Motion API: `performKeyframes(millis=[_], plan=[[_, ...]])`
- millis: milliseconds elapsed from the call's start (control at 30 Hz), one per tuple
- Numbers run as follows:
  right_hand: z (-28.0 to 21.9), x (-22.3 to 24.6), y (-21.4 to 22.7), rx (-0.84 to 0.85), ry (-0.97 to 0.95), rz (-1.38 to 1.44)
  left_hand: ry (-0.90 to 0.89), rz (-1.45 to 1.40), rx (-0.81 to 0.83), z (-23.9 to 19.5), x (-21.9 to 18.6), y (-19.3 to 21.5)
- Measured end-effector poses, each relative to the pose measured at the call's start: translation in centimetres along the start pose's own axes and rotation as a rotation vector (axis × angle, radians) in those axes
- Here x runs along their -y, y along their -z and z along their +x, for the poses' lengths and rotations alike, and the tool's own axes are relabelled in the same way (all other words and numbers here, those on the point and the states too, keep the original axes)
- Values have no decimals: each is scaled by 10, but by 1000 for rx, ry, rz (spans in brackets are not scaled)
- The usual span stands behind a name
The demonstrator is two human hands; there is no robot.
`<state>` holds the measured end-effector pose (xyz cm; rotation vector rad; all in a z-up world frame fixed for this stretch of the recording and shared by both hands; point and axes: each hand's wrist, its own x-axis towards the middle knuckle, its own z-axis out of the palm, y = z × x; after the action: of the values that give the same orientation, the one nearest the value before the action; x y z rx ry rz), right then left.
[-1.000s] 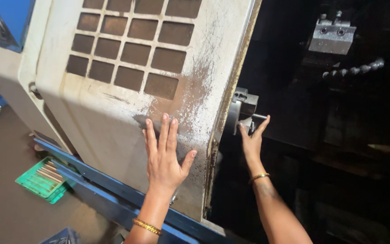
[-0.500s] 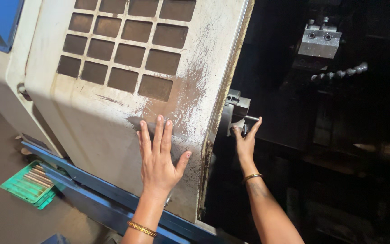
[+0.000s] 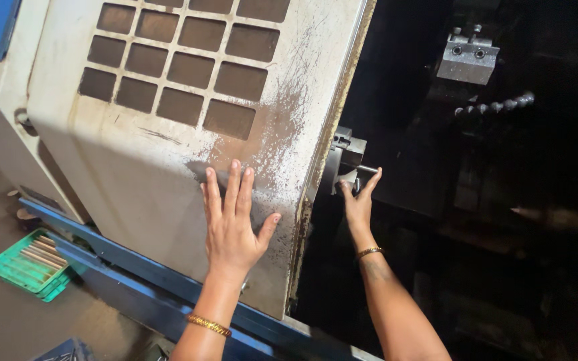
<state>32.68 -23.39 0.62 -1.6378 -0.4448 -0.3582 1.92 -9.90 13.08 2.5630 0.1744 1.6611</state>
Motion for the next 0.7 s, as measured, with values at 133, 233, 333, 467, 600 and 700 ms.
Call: performKeyframes(millis=[133, 233, 333, 467, 600, 700], plan=[[2, 3, 0, 2, -19, -5, -5, 7, -10, 3, -2, 2], [-1, 6, 3, 10, -51, -32, -8, 13, -13, 4, -5, 5], [-1, 10, 4, -5, -33, -58, -5, 23, -9, 4, -5, 5], [0, 15, 4, 21, -87, -66, 0, 25, -12, 4, -7, 6], [-3, 12, 6, 16, -37, -23, -9, 40, -17, 4, -7, 7], [1, 8, 4, 25, -41, -19, -11, 39, -18, 4, -6, 6]])
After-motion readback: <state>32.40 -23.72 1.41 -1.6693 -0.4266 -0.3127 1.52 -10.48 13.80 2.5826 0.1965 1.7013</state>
